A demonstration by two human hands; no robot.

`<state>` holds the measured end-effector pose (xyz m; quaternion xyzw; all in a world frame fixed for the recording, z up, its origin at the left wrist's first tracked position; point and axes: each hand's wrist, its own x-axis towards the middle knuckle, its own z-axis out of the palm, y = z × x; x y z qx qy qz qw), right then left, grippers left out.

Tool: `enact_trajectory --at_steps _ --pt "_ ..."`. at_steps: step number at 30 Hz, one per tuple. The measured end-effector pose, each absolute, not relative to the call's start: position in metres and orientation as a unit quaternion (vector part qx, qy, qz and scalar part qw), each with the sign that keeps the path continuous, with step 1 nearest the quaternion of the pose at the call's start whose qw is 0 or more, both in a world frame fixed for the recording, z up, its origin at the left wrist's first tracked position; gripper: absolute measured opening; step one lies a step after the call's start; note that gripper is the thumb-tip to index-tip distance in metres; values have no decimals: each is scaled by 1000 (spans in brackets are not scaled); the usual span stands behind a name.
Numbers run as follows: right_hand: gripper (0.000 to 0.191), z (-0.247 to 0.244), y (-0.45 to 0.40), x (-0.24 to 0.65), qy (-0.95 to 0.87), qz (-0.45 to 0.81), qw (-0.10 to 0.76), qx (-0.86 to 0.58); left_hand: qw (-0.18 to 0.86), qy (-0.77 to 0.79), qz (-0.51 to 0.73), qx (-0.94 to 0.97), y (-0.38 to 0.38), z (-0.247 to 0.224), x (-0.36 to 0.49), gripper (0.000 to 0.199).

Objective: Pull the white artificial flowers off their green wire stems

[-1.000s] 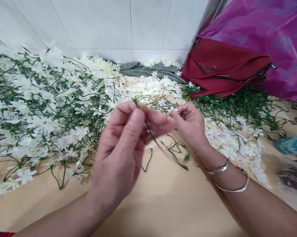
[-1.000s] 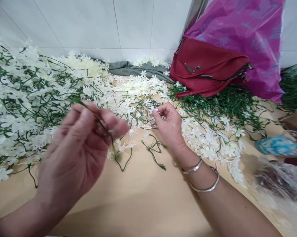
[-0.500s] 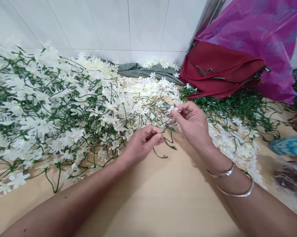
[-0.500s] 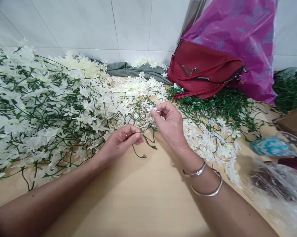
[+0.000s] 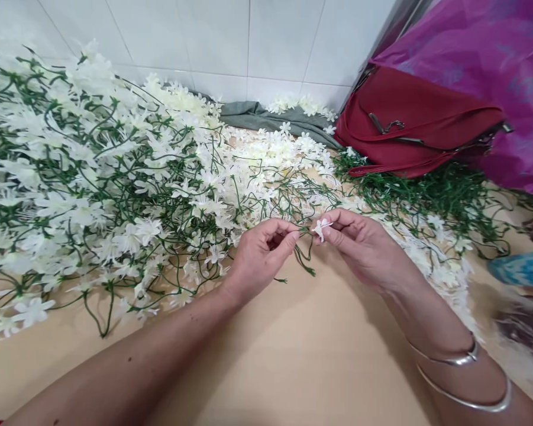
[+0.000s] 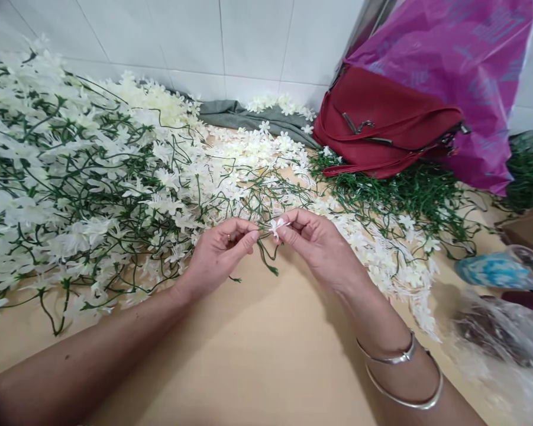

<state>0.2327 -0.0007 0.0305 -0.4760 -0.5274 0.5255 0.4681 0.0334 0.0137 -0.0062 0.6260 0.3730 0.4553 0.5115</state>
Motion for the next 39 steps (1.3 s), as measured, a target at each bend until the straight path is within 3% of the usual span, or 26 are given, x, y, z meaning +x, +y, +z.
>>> enact_trajectory --at_steps 20,30,39 --pt "34 18 -4 232 -530 514 467 -486 560 347 464 592 13 -6 37 11" --pt "21 12 -5 226 -539 477 469 -512 531 343 465 620 14 -7 36 11" --pt "25 16 -9 219 -540 454 453 -545 493 368 446 651 13 -11 36 14"
